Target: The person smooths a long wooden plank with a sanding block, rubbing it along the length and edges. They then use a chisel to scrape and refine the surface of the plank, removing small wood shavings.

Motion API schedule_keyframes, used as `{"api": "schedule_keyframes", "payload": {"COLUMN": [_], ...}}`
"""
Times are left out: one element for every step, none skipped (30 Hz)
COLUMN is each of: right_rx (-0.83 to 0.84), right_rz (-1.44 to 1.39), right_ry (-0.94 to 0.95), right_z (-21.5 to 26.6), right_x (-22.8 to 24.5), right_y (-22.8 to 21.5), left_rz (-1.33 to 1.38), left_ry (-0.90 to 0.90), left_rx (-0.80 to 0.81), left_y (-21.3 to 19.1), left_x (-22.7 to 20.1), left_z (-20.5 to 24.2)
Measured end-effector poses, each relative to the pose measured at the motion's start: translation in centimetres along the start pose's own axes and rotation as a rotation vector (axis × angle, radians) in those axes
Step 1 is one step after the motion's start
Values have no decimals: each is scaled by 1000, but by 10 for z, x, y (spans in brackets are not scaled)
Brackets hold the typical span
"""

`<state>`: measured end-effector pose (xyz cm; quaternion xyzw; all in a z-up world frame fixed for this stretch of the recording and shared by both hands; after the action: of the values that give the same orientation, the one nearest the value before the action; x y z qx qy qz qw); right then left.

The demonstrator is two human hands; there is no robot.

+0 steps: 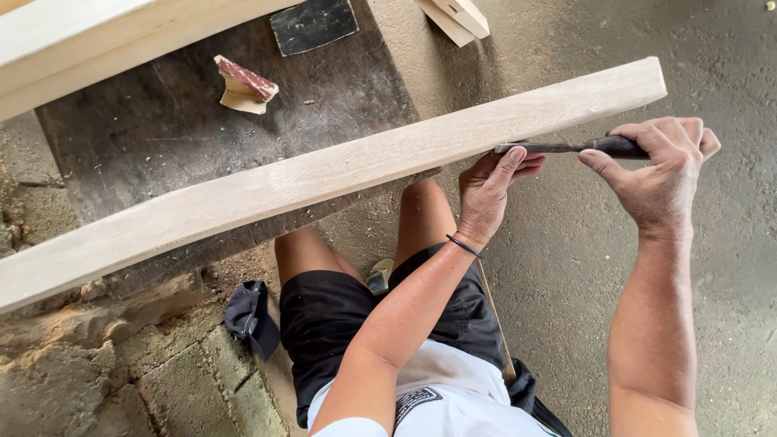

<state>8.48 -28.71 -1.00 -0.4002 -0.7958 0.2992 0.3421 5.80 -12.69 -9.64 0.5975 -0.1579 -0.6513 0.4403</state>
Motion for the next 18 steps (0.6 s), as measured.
{"api": "schedule_keyframes", "payload": {"right_rx": [-8,-7,-14,-21,-20,-32,-44,-44,-36,-28,-28,-24,-19,-23,-28,-37,-43,-43], "right_rz": [-3,-6,10,27,25,31,37,36,25,13,12,4,-4,-8,-5,-4,-10,-9], "right_ry": [-5,-8,-7,-6,-9,-8,-7,-8,6,25,27,32,37,35,26,15,11,19], "right_z": [0,1,2,2,3,4,4,4,4,5,5,5,4,4,5,4,6,7], "right_x": [4,8,11,15,17,19,20,20,19,18,17,16,16,14,13,12,10,6], "right_y": [0,1,1,1,1,1,0,1,2,3,4,6,7,8,8,9,9,9], "left_rz": [8,8,13,18,19,18,17,18,20,19,17,24,30,28,3,-22,-24,-25], "left_ry": [10,13,11,8,11,8,6,7,7,6,5,2,-2,3,6,13,22,16], "left_rx": [-3,-6,-5,-4,-7,-7,-6,-7,-10,-12,-11,-7,-3,-2,-11,-18,-15,-18], "left_y": [-2,-4,-7,-8,-9,-10,-10,-10,-10,-11,-12,-12,-13,-11,-11,-10,-8,-6], "left_x": [-4,-6,-8,-10,-11,-11,-11,-10,-10,-10,-8,-6,-5,-6,-6,-8,-10,-9], "left_z": [1,1,2,2,1,0,0,0,-1,-1,-1,-2,-2,-2,-1,-2,-1,-1]}}
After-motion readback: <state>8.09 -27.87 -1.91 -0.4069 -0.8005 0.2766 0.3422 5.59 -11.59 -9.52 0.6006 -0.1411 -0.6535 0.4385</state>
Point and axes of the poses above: each hand's wrist, its own z-axis away from the middle knuckle, its own y-axis out of the palm, x = y × z, the point moved 7 cm from there along -z, towards the middle knuckle, and after that the axes turned 11 degrees about -x, right-handed, at the moved point
